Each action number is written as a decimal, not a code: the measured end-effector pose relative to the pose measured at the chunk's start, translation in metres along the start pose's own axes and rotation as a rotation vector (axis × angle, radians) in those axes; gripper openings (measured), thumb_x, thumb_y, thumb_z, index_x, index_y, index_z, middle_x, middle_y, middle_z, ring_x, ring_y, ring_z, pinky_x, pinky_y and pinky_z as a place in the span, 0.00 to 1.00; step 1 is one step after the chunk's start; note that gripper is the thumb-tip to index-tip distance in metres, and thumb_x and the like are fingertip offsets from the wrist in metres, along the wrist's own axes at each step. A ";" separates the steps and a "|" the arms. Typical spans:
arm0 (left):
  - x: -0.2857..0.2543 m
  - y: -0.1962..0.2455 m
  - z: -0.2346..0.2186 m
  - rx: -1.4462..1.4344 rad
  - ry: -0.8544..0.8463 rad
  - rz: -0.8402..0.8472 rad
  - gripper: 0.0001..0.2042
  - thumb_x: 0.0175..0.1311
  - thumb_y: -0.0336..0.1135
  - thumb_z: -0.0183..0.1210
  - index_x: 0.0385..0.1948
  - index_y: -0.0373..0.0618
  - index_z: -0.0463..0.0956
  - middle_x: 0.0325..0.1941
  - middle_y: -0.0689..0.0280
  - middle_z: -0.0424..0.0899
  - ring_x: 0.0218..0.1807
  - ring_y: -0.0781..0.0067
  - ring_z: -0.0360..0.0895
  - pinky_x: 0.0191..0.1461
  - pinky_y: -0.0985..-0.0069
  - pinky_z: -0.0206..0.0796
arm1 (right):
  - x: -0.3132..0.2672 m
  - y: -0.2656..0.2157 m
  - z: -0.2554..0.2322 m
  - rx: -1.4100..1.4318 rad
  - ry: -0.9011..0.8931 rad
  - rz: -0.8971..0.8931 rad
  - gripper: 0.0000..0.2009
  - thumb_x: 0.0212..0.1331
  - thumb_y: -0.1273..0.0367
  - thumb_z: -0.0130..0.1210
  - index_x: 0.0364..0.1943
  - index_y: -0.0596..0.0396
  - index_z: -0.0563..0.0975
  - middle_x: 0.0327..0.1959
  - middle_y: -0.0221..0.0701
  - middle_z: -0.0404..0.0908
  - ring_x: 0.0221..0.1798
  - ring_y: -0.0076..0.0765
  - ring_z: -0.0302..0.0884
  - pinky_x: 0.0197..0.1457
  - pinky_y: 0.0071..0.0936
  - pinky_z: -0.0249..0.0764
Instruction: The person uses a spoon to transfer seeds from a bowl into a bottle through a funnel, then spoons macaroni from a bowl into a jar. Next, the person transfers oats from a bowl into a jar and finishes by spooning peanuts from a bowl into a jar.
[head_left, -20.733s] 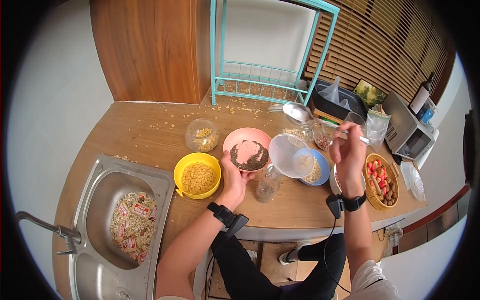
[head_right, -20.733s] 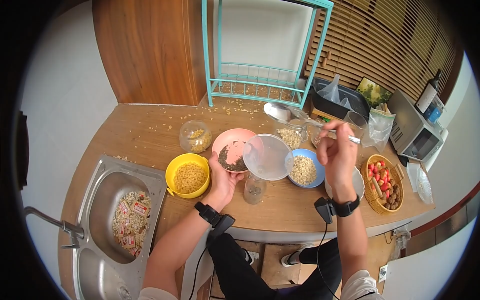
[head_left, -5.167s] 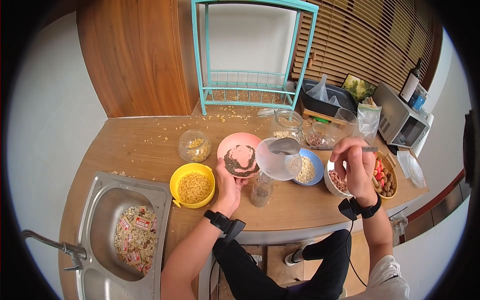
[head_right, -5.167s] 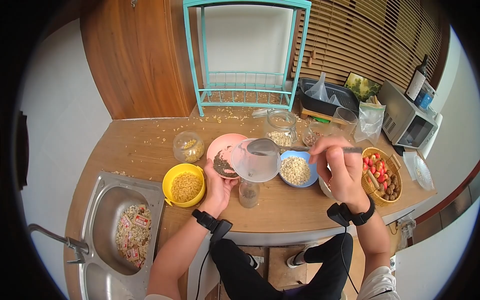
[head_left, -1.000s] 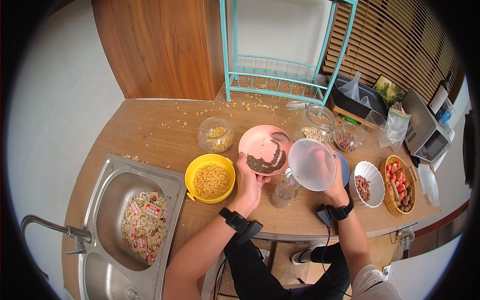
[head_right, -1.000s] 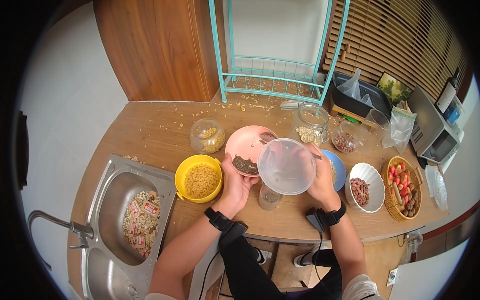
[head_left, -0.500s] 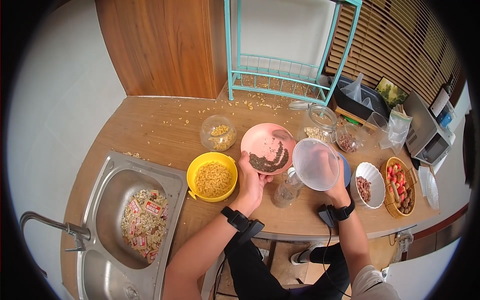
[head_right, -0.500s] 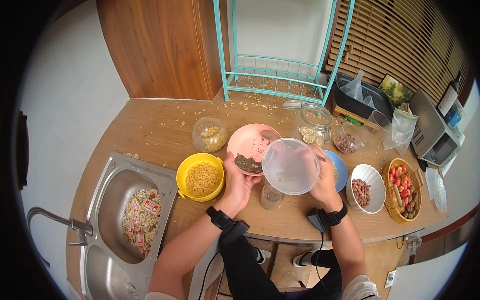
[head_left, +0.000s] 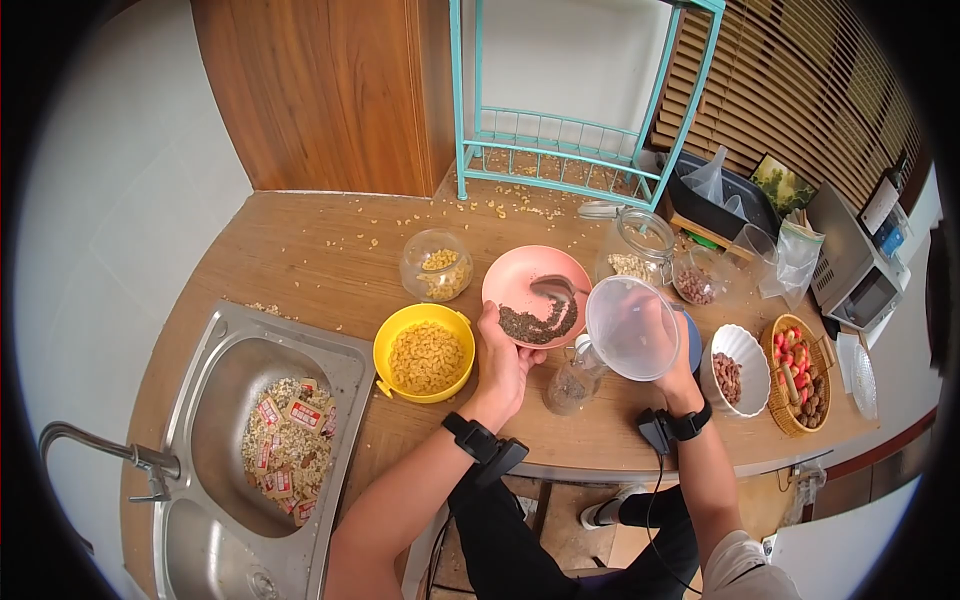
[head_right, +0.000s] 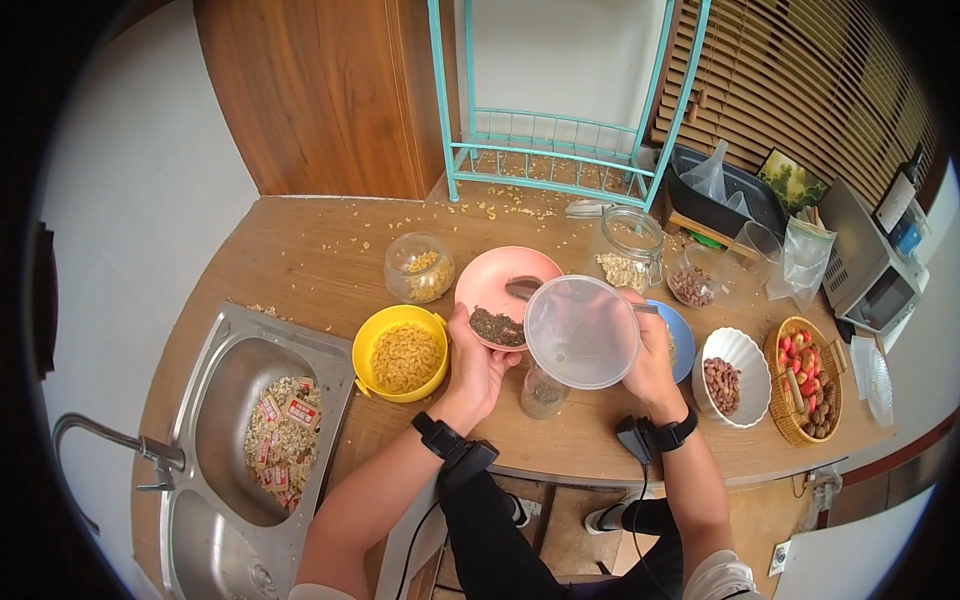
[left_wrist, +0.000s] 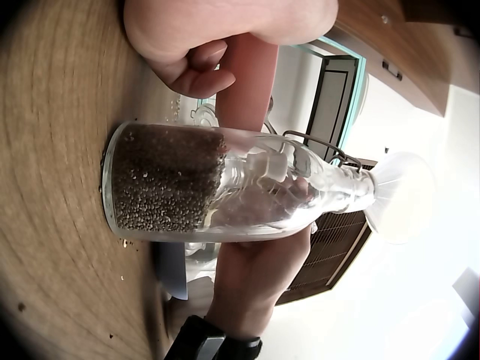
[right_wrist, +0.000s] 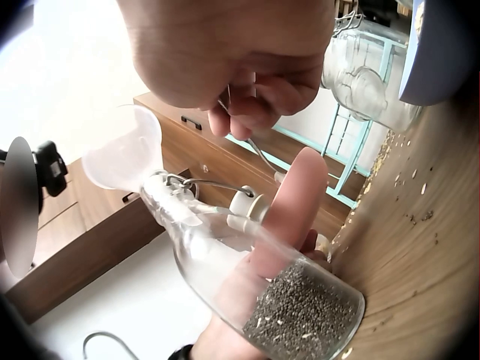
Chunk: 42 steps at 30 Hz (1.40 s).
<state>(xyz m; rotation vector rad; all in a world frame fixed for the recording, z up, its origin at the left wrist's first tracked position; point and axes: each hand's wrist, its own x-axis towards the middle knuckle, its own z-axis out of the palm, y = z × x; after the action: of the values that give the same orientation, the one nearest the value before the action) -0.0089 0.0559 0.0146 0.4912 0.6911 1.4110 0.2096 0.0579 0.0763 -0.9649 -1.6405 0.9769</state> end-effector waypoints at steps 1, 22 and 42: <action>0.000 0.000 0.001 -0.002 0.007 0.000 0.29 0.75 0.64 0.31 0.52 0.47 0.69 0.43 0.66 0.79 0.38 0.76 0.75 0.34 0.78 0.64 | 0.001 0.000 0.003 -0.047 0.054 -0.063 0.16 0.76 0.63 0.46 0.40 0.61 0.80 0.43 0.27 0.79 0.42 0.23 0.76 0.44 0.24 0.72; -0.006 0.007 0.011 -0.001 0.053 0.010 0.23 0.77 0.59 0.37 0.46 0.48 0.70 0.37 0.68 0.79 0.33 0.78 0.73 0.33 0.77 0.63 | -0.002 -0.012 0.003 -0.414 0.136 -0.269 0.14 0.75 0.66 0.46 0.39 0.63 0.80 0.37 0.32 0.82 0.39 0.29 0.77 0.43 0.25 0.73; 0.000 -0.001 -0.002 0.055 -0.016 0.014 0.29 0.74 0.65 0.34 0.53 0.49 0.69 0.45 0.68 0.81 0.42 0.77 0.78 0.40 0.77 0.66 | -0.003 0.016 -0.005 -0.021 0.261 -0.080 0.20 0.77 0.62 0.44 0.32 0.62 0.81 0.29 0.26 0.80 0.29 0.19 0.73 0.33 0.19 0.68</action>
<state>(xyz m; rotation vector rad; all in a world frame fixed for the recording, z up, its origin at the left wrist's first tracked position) -0.0095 0.0560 0.0119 0.5513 0.7163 1.4023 0.2176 0.0622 0.0620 -0.9890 -1.4612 0.7476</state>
